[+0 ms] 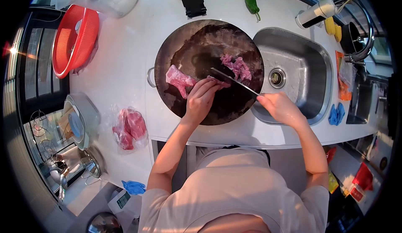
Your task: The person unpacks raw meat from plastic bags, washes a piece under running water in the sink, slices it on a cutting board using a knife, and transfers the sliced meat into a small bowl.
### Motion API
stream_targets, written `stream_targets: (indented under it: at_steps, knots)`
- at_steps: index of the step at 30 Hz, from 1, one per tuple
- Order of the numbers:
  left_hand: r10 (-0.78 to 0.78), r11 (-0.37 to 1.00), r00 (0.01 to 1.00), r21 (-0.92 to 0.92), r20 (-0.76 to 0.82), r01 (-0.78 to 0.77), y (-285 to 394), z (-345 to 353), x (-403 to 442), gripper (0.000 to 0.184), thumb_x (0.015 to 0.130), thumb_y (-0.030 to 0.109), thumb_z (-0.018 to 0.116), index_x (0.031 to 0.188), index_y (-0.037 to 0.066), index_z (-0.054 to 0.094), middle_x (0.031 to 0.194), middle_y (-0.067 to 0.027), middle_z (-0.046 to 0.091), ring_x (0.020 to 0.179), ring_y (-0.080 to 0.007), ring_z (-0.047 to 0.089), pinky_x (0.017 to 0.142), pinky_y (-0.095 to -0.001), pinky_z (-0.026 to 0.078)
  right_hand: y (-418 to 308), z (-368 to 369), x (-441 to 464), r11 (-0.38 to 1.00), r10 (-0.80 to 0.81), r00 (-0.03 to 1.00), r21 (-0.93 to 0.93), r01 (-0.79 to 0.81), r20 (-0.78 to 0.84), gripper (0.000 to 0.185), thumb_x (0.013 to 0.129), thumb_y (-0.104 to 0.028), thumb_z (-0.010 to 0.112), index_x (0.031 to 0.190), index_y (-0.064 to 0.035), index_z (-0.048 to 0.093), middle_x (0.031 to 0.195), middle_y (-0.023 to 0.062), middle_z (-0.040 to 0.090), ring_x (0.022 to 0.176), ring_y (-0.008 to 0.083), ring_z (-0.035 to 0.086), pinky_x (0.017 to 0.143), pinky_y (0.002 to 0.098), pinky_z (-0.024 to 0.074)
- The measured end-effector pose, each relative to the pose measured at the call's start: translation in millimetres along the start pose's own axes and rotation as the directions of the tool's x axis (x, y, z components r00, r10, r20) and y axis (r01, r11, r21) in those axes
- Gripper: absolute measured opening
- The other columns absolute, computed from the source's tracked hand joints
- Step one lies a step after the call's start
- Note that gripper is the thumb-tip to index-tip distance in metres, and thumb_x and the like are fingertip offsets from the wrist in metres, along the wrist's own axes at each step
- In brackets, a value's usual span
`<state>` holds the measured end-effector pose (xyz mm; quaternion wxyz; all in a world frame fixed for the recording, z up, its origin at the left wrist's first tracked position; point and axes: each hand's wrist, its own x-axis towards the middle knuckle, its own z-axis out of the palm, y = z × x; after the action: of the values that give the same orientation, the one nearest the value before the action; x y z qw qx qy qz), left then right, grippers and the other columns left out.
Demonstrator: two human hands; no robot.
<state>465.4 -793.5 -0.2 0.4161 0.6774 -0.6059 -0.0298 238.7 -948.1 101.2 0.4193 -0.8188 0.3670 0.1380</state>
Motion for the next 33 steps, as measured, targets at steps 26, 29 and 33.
stream_targets:
  at_steps: [26,29,33]
  knots:
    - [-0.043,0.999,0.999,0.012,0.022,0.043,1.5,-1.8,0.6,0.022,0.071,-0.010,0.070,0.090,-0.001,0.072,0.101,-0.0136,0.068,0.099,-0.0345,0.066,0.085,-0.0401,0.054,-44.3,15.6,28.5,0.960,-0.216,0.976,-0.184,0.210,-0.011,0.033,0.100,-0.039,0.053,0.106,-0.0089,0.063,0.064,0.0177,0.064,0.065,0.0399,0.065,0.060,0.0490,0.0516]
    - [-0.039,0.999,0.999,0.034,0.015,0.039,2.3,-2.0,0.7,0.021,0.070,-0.012,0.070,0.088,-0.002,0.071,0.100,-0.0129,0.068,0.098,-0.0341,0.066,0.085,-0.0392,0.054,-44.3,-3.5,7.7,0.966,-0.090,0.992,-0.234,0.108,0.088,0.036,0.098,-0.035,0.057,0.120,-0.0077,0.064,0.077,0.0198,0.068,0.073,0.0402,0.065,0.066,0.0477,0.0504]
    - [-0.018,0.999,1.000,0.044,0.019,0.017,1.4,-1.3,2.1,0.024,0.070,-0.010,0.068,0.093,-0.002,0.071,0.100,-0.0109,0.067,0.099,-0.0314,0.065,0.085,-0.0374,0.054,-38.4,-5.7,3.1,0.972,-0.068,0.993,-0.217,0.088,0.095,0.034,0.098,-0.034,0.057,0.118,-0.0073,0.064,0.075,0.0198,0.067,0.072,0.0400,0.065,0.065,0.0482,0.0503]
